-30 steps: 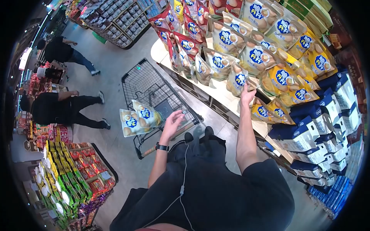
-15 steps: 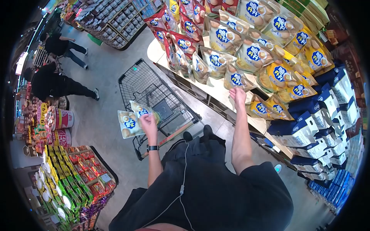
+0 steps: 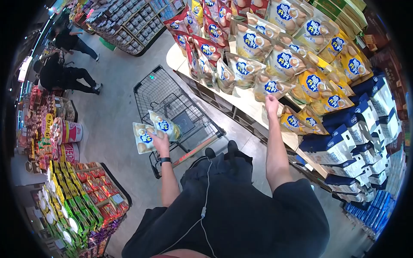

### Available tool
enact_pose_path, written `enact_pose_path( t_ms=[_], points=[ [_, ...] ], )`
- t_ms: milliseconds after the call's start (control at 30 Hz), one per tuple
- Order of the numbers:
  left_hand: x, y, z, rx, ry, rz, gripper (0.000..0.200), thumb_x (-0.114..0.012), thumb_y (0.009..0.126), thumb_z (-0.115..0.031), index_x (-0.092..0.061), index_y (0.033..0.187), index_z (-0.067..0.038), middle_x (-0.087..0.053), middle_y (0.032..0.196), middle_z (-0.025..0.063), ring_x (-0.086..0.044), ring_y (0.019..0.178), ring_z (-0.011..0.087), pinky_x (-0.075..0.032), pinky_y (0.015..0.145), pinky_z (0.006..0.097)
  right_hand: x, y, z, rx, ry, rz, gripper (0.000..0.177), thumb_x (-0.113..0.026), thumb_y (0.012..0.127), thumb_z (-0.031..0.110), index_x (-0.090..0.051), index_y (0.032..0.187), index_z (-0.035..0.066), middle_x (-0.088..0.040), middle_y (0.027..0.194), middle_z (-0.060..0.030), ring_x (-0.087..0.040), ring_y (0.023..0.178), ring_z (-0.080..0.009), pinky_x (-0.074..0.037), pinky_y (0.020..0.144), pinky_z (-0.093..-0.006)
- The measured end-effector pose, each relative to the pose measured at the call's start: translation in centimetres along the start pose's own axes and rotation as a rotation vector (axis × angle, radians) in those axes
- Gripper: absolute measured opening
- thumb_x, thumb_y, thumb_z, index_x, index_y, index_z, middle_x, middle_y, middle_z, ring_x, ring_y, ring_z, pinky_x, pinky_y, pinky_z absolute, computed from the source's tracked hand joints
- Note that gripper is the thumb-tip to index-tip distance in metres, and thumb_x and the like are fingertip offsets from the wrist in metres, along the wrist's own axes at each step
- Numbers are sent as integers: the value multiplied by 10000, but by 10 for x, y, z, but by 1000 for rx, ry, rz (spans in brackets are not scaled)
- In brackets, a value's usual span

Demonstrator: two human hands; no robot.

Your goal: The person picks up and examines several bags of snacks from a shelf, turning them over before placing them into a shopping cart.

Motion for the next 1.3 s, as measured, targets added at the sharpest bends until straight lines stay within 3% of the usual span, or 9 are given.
enact_pose_path(
  t_ms=[133, 200, 400, 533, 767, 933, 1100, 1233, 1300],
  points=[
    [-2, 5, 7, -79, 50, -59, 532, -704, 839, -164, -573, 1314, 36, -652, 1203, 276, -616, 1110, 449, -473, 964, 470, -5, -44, -19, -109, 5, 181, 284, -642, 940, 231, -696, 1129, 26, -719, 979, -69, -666, 848, -145, -529, 707, -304],
    [3, 12, 15, -120, 35, -35, 435, -675, 856, -141, -629, 1253, 31, -671, 1162, 272, -636, 1084, 433, -486, 938, 467, -5, -86, -12, -152, 157, 317, 256, -623, 949, 184, -698, 1093, -14, -731, 938, -106, -678, 859, -152, -531, 792, -288],
    [40, -2, -16, -317, -8, -51, 323, -615, 890, -90, -667, 1184, 33, -702, 1056, 260, -674, 978, 432, -514, 855, 457, -23, -185, 8, -189, 200, 625, 173, -589, 951, 56, -665, 1069, -46, -721, 896, -106, -697, 814, -163, -565, 743, -282],
    [110, -32, -99, -423, -190, 230, 261, -625, 922, -105, -682, 1148, 13, -723, 1014, 224, -702, 944, 372, -524, 843, 398, -39, -223, 48, -4, 280, 761, 458, -690, 914, 87, -527, 1321, -45, -653, 1230, -175, -667, 1064, -210, -544, 912, -328],
    [146, -66, -199, -741, -391, 761, 250, -657, 921, -111, -680, 1143, 2, -743, 985, 171, -730, 864, 199, -545, 751, 307, -5, -245, 206, 540, 126, 710, 1164, -911, 706, 277, -181, 1578, 30, -321, 1580, -196, -339, 1458, -288, -293, 1181, -425],
    [98, -86, -236, -722, -546, 741, 237, -667, 916, -118, -681, 1116, 9, -747, 958, 143, -730, 855, 182, -545, 756, 300, 40, -211, 211, 235, 299, 886, 567, -855, 768, 114, -620, 1268, -14, -695, 1156, -70, -634, 1066, -136, -502, 964, -317],
    [43, -103, -242, -529, -868, 849, 427, -676, 943, -111, -543, 1339, -20, -725, 1105, 136, -700, 1014, 191, -546, 852, 318, 70, -203, 184, 169, 272, 563, 468, -830, 794, 90, -650, 1212, -20, -714, 1083, -58, -655, 963, -122, -533, 871, -293],
    [23, -87, -216, -485, -928, 754, 529, -654, 958, -103, -430, 1431, -21, -623, 1303, 174, -605, 1184, 175, -507, 945, 298, 60, -177, 133, 135, 457, 62, 390, -814, 824, 142, -681, 1152, -23, -727, 1046, -73, -665, 922, -137, -531, 838, -302],
    [14, -75, -184, -386, -940, 769, 514, -645, 964, -102, -437, 1426, -17, -636, 1268, 163, -620, 1146, 178, -512, 937, 297, 47, -154, 103, 165, 254, -77, 384, -815, 824, 193, -697, 1111, -32, -736, 1011, -100, -674, 904, -164, -527, 831, -326]
  ],
)
Point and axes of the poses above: each hand's wrist, its own y-axis towards the middle knuckle, its own x-axis out of the back of the hand, z = x × y, the point moved 1 cm from there along y, towards the middle knuckle
